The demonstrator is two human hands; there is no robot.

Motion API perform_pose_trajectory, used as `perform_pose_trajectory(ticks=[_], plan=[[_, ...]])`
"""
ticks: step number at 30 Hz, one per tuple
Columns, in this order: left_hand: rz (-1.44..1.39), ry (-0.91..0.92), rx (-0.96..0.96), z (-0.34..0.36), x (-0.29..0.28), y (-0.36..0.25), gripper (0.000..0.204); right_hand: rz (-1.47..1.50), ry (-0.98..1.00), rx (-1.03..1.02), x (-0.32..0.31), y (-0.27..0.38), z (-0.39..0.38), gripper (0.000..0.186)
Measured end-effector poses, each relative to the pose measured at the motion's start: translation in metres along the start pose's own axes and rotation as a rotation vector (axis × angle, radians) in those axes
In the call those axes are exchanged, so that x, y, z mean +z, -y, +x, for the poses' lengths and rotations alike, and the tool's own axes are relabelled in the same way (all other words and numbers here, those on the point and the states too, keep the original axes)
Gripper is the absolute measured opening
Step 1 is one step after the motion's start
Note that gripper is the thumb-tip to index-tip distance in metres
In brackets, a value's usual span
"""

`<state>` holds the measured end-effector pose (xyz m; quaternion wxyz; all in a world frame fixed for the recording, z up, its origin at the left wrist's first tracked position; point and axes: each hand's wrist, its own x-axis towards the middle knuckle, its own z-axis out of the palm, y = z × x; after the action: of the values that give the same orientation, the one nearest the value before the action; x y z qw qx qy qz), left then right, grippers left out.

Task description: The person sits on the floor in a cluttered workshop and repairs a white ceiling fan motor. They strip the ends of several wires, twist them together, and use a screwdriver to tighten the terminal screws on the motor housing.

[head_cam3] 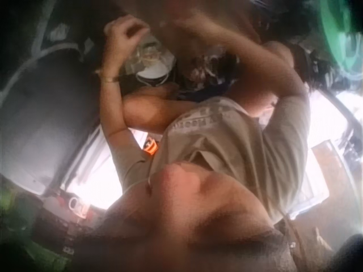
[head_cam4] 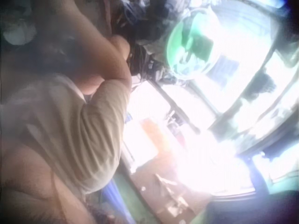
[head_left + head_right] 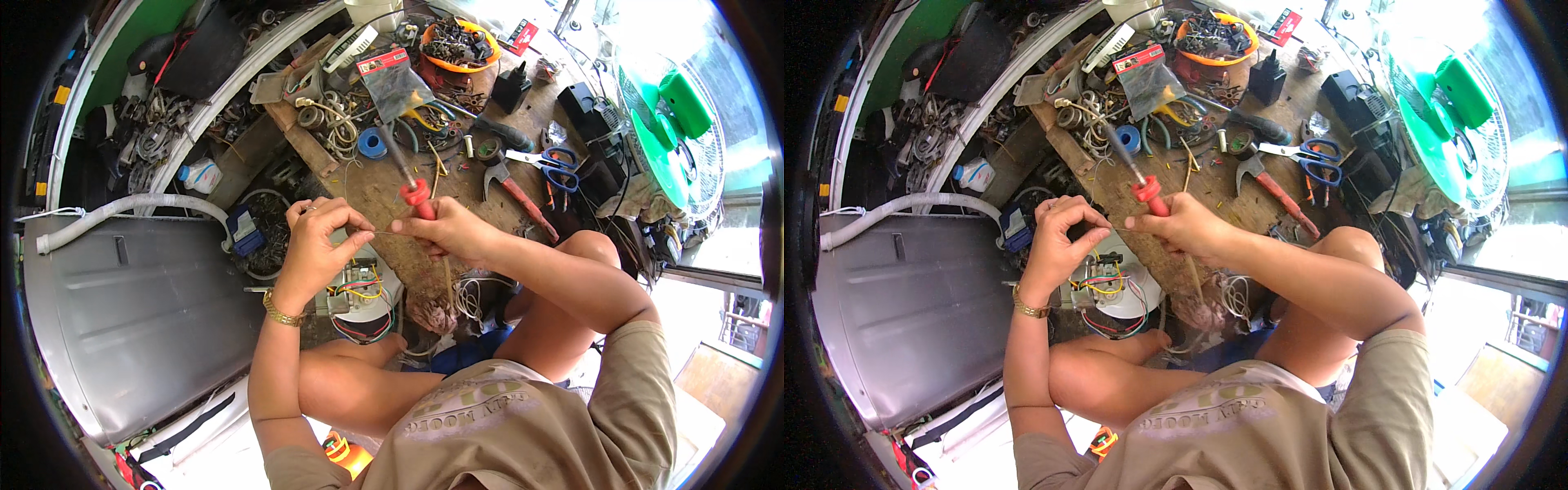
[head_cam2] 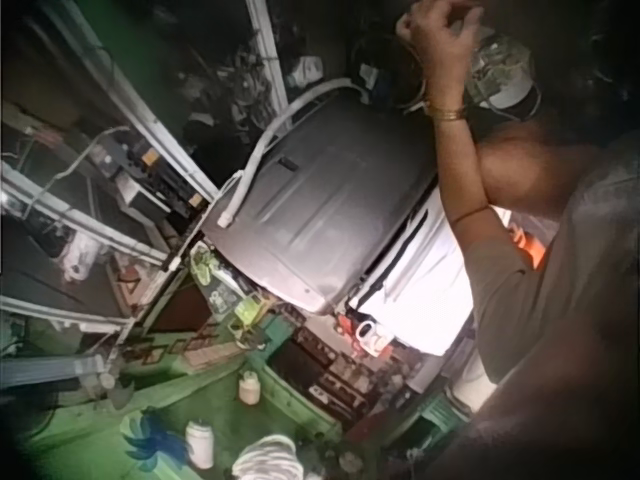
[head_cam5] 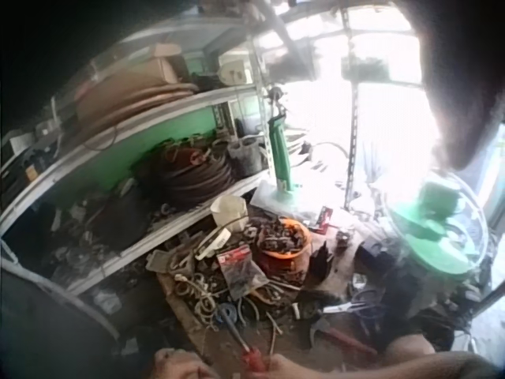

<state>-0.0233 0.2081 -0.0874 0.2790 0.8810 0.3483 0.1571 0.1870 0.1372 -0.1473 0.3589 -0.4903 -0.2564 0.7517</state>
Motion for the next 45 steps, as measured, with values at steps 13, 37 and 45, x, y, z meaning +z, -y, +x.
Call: perform_pose_trajectory(ticks=[13,37,45], plan=[[0.145,0.101,-0.123,-0.015,-0.024,0.004,0.007,-0.943,-0.250,-0.446,-0.029,0.015,0.003,0.041],[0.117,0.276,-0.050,-0.021,-0.014,0.016,0.007,-1.456,-0.145,-0.830,-0.046,0.032,-0.024,0.026],[0.121,0.285,-0.052,-0.021,-0.014,0.017,0.008,-1.462,-0.137,-0.833,-0.045,0.031,-0.023,0.026]])
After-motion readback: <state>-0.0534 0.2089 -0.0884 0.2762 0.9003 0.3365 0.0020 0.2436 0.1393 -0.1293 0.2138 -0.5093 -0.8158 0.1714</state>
